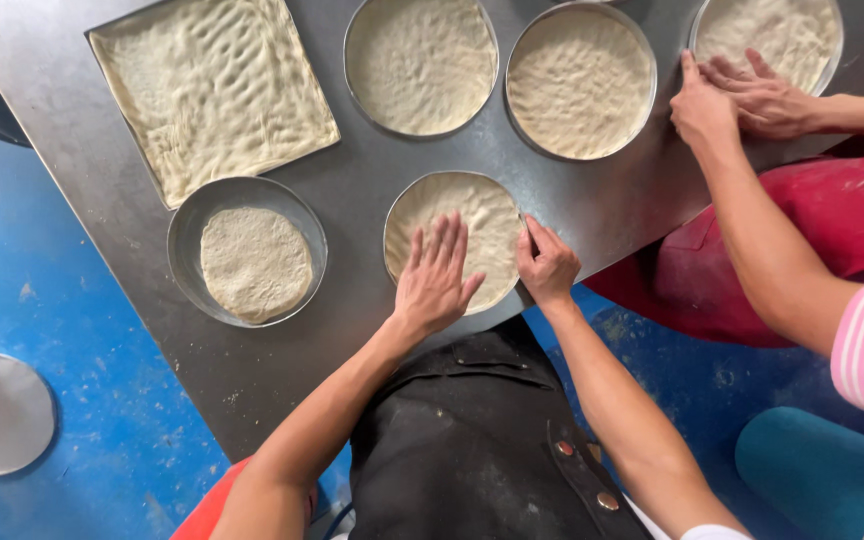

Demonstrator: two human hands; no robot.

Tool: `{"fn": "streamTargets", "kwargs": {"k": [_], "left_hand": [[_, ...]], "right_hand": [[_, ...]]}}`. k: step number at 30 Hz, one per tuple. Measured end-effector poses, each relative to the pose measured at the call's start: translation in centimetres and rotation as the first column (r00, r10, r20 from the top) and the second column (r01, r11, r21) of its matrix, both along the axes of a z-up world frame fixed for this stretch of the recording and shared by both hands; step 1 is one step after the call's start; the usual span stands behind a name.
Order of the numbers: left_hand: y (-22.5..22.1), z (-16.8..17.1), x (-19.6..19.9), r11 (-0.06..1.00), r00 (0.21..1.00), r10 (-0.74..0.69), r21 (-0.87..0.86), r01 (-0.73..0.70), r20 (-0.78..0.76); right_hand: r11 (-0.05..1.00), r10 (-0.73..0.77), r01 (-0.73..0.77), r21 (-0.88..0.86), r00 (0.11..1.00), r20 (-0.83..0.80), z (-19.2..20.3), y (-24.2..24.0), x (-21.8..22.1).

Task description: The person places dough into metal pans and flattens it by hand on a stainless steel table.

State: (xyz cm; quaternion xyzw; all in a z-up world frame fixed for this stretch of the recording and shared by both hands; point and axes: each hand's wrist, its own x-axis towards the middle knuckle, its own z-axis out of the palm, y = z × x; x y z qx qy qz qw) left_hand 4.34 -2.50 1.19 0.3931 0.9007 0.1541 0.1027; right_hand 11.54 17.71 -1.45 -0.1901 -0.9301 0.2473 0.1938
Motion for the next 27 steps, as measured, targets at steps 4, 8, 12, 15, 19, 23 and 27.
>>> {"fn": "streamTargets", "kwargs": {"k": [4,8,12,15,19,23,27], "left_hand": [[-1.5,-0.7,1.3,0.995,0.987,-0.061,-0.070,0.072,0.148],[0.3,-0.5,0.1,0.995,0.989,-0.084,-0.034,0.089,0.125],[2.1,-0.2,-1.0,0.993,0.975,-0.039,-0.097,0.061,0.219],[2.7,-0.7,-2.5,0.998,0.998,0.032,0.047,-0.034,0.054],[3.8,-1.5,-4.5,0.999,0.990,-0.022,-0.033,0.027,0.141],[3.3,-1.8,-4.5,0.982,0.983,-0.185,-0.021,0.185,0.010],[3.1,-2.0,-4.0,0.983,0.984,-0.140,-0.104,0.152,0.110]], "right_hand": [[0.999,-0.002,0.003,-0.034,0.999,0.039,-0.3,-0.5,0.2],[0.998,0.002,0.001,-0.058,0.998,0.061,0.1,-0.3,0.0],[0.999,-0.017,0.019,-0.027,0.999,0.052,0.4,-0.2,0.6],[0.999,-0.021,0.022,-0.031,0.999,0.043,0.3,-0.6,0.2],[1.000,-0.021,0.022,-0.019,0.999,0.031,0.4,-0.2,-0.2],[0.998,-0.054,0.056,-0.012,0.991,0.124,0.4,-0.5,0.2],[1.000,-0.005,0.004,0.011,0.999,0.032,0.4,-0.4,0.0]]}}
